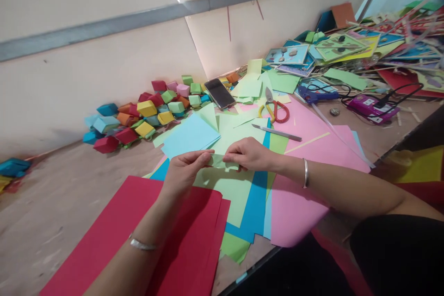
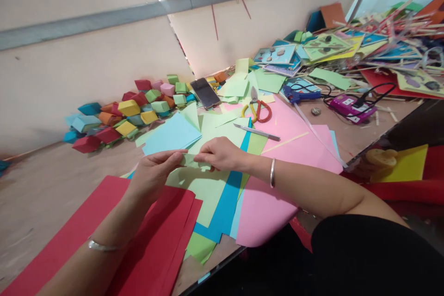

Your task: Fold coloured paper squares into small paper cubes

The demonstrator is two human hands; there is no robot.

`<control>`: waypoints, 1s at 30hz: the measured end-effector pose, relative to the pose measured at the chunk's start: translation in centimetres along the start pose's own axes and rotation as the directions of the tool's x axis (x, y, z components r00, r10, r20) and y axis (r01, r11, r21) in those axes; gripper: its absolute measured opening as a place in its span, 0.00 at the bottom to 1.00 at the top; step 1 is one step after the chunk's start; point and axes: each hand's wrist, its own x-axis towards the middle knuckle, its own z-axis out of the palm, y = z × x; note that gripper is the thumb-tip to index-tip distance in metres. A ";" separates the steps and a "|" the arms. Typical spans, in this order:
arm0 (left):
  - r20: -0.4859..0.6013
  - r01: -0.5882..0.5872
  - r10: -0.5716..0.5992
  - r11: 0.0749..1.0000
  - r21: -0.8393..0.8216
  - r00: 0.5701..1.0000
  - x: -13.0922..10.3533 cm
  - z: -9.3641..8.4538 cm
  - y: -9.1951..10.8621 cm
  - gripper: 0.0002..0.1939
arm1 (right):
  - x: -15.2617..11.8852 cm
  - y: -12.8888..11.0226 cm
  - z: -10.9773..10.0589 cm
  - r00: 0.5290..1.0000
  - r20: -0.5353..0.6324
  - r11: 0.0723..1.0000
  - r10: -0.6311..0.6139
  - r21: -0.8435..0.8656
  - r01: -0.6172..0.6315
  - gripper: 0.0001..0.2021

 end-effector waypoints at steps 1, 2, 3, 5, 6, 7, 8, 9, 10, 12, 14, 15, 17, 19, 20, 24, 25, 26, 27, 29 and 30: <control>-0.039 -0.021 0.021 1.000 -0.008 0.999 0.1 0.0 -0.1 0.25 | 0.1 0.1 0.1 1.000 -0.014 1.000 0.015 0.006 -0.015 0.10; -0.071 -0.036 0.035 0.999 -0.019 0.997 0.1 0.0 -0.3 0.25 | 0.2 0.2 0.1 0.999 -0.038 1.000 0.029 0.010 -0.028 0.09; -0.092 -0.046 0.044 0.998 -0.030 0.995 0.2 0.0 -0.4 0.26 | 0.2 0.3 0.2 0.997 -0.060 0.999 0.040 0.021 -0.039 0.10; -0.109 -0.054 0.048 0.997 -0.051 0.993 0.3 0.1 -0.7 0.27 | 0.1 0.3 0.2 0.995 -0.074 0.995 0.066 0.082 -0.060 0.12; -0.112 -0.050 0.042 0.997 -0.065 0.993 0.4 0.2 -0.8 0.27 | 0.0 0.2 0.2 0.995 -0.064 0.990 0.080 0.125 -0.071 0.14; -0.112 -0.042 0.033 0.996 -0.082 0.993 0.4 0.3 -0.9 0.26 | -0.1 0.2 0.2 0.995 -0.051 0.982 0.091 0.169 -0.081 0.14; -0.114 -0.038 0.027 0.994 -0.100 0.993 0.4 0.4 -0.9 0.26 | -0.1 0.1 0.1 0.994 -0.040 0.974 0.097 0.208 -0.087 0.14; -0.117 -0.042 0.029 0.993 -0.111 0.993 0.5 0.5 -1.0 0.26 | -0.1 0.2 0.1 0.995 -0.035 0.967 0.098 0.239 -0.087 0.14; -0.125 -0.057 0.043 0.992 -0.110 0.991 0.4 0.6 -0.9 0.26 | -0.1 0.3 0.1 0.995 -0.037 0.962 0.096 0.259 -0.083 0.14; -0.144 -0.125 0.115 0.990 -0.061 0.983 0.3 0.7 -0.9 0.25 | 0.2 0.6 0.1 0.995 -0.049 0.962 0.083 0.264 -0.067 0.14; -0.158 -0.215 0.217 0.976 0.031 0.963 0.2 0.6 -0.9 0.22 | 0.5 1.1 0.1 0.994 -0.091 0.979 0.051 0.202 -0.032 0.12; -0.162 -0.257 0.267 0.963 0.081 0.950 0.1 0.5 -1.0 0.20 | 0.6 1.2 0.1 0.991 -0.131 0.991 0.017 0.131 0.000 0.11; -0.159 -0.346 0.372 0.923 0.167 0.914 0.1 0.3 -1.2 0.15 | 0.7 1.3 0.0 0.972 -0.214 0.990 -0.096 -0.119 0.072 0.10; -0.138 -0.457 0.500 0.853 0.253 0.855 0.3 -0.1 -1.5 0.08 | 0.4 0.9 -0.1 0.955 -0.212 0.893 -0.206 -0.440 0.095 0.10; -0.114 -0.511 0.563 0.805 0.303 0.819 0.4 -0.2 -1.6 0.08 | 0.3 0.6 -0.2 0.959 -0.166 0.807 -0.231 -0.583 0.093 0.09; -0.026 -0.594 0.691 0.640 0.488 0.722 0.8 -0.6 -2.0 0.18 | -0.4 -0.5 -0.2 0.986 0.092 0.536 -0.142 -0.830 0.155 0.05; -0.020 -0.595 0.701 0.619 0.512 0.713 0.9 -0.7 -2.1 0.19 | -0.5 -0.7 -0.2 0.982 0.143 0.530 -0.123 -0.827 0.187 0.04; -0.016 -0.596 0.711 0.602 0.531 0.703 0.9 -0.7 -2.2 0.20 | -0.6 -0.8 -0.1 0.977 0.178 0.541 -0.116 -0.814 0.212 0.08; -0.012 -0.601 0.721 0.587 0.543 0.693 1.0 -0.7 -2.2 0.20 | -0.6 -0.9 -0.1 0.975 0.186 0.560 -0.118 -0.799 0.220 0.12; 0.008 -0.616 0.736 0.560 0.555 0.677 1.1 -0.6 -2.5 0.20 | -0.6 -0.9 -0.1 0.979 0.153 0.592 -0.135 -0.780 0.203 0.18; 0.020 -0.623 0.740 0.550 0.556 0.672 1.2 -0.6 -2.6 0.20 | -0.5 -0.8 -0.1 0.981 0.131 0.599 -0.140 -0.778 0.189 0.17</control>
